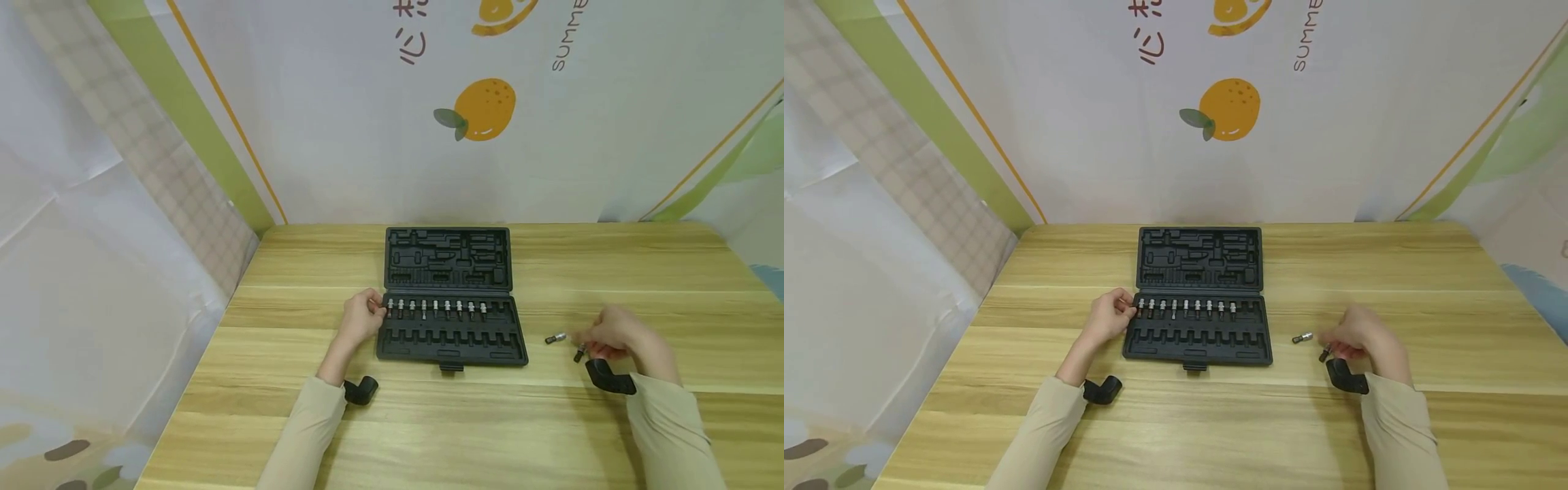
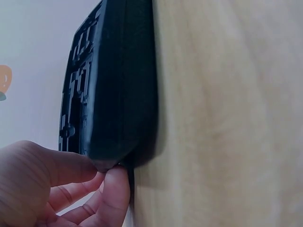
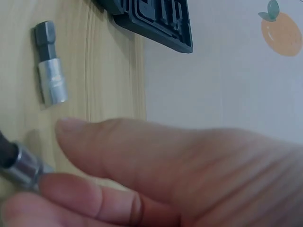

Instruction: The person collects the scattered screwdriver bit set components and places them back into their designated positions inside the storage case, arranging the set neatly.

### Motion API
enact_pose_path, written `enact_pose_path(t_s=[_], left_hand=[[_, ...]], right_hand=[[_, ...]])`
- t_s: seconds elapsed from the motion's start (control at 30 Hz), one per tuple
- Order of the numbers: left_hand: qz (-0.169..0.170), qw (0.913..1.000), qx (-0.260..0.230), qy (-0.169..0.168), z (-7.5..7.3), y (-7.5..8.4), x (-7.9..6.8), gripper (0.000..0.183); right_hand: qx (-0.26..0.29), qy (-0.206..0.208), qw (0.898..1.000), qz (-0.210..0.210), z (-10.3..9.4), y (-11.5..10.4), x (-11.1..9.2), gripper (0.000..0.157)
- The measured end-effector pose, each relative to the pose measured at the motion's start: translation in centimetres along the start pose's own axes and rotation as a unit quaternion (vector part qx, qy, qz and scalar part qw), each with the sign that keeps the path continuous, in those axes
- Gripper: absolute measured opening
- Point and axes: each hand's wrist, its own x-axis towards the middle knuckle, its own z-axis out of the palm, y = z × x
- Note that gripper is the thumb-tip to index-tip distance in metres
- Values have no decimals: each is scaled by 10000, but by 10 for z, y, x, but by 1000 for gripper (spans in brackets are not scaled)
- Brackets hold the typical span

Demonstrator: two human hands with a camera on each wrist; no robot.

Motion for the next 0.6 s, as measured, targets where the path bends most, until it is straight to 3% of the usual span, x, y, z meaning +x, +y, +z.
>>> enact_pose_path(t_s=[0.33, 0.6], left_hand=[[-19, 10000, -45, -36, 0, 0, -2, 6], [-36, 10000, -47, -45, 1, -2, -2, 7]], right_hand=[[161, -16, 9995, 258, 3, 4, 0, 25], [268, -86, 9993, 231, 5, 6, 2, 25]])
